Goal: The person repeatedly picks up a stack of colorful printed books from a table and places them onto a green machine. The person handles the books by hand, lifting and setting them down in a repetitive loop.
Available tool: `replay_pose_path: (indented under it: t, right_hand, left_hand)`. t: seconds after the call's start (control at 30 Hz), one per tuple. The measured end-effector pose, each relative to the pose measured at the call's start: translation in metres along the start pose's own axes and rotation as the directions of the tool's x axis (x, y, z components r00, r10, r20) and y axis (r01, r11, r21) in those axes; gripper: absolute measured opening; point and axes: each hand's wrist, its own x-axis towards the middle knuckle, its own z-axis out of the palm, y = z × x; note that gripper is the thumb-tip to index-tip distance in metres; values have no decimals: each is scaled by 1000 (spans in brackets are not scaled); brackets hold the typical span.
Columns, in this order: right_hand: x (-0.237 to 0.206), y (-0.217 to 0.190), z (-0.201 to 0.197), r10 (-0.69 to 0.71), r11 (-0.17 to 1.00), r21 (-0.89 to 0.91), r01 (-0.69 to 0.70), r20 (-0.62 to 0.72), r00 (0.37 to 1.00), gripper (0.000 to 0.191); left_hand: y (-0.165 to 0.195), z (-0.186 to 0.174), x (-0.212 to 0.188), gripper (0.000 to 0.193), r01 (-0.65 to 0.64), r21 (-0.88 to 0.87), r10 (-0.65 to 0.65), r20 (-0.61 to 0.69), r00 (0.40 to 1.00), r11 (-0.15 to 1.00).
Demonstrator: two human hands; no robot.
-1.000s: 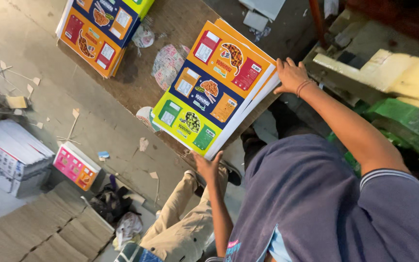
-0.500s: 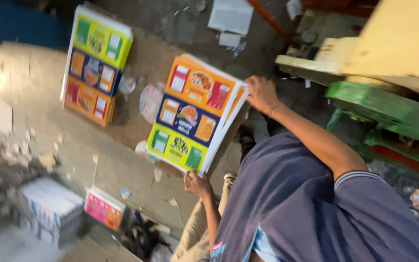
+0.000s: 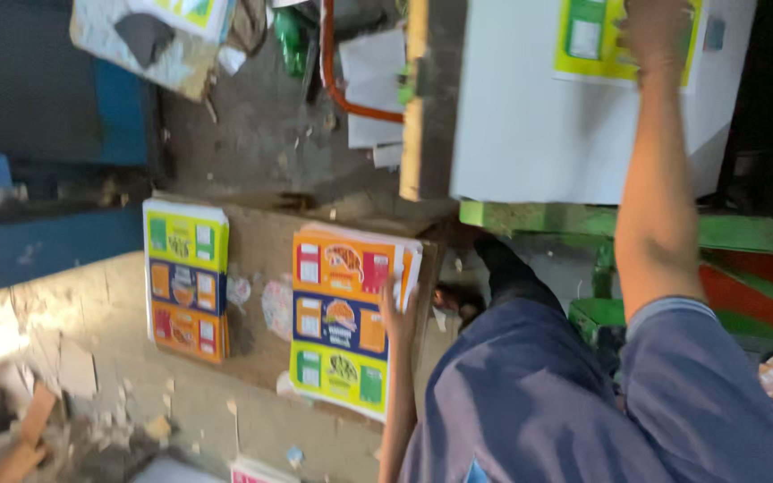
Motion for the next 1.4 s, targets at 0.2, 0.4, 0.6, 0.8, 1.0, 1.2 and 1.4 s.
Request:
replay_pose_path:
  t: [0.2,0.4,0.6,0.8,1.0,1.2,1.4]
  right_hand:
    - [-218,-22,105,-657,734,457,502,289,697,119]
    - [-362,20,83,-481,581,756,-300,617,623,84]
    - [-390,29,150,-517,498,648,-577,755,402,64]
    - [-442,-28,206,-517,502,520,-691,821,242,32]
    - [-446,-29,218,-426,757,562,-333,811,400,14]
    - [-455,27,211,-276,886,410,-216,842,463,35]
    - [-470,16,214,-112,975,163,-149,946,303,69]
  left_hand:
    - [56,26,41,48,495,-736,-398,326,857,462]
    - [-31,-34,-28,42,387,-765,-726,-149,671,514]
    - [-132,-177,-145,37,245,-690,-612,-352,708,681]
    - [-163,-207,-154,37,280,-585,-632,-570,526,761]
    - [-192,-209,-136,33,461,-344,-560,-661,499,818]
    - [-213,-194,-151,35,534,-361,-628,-601,494,765]
    - [-192,-171,-144,50,726,-239,-662,-650,374,644]
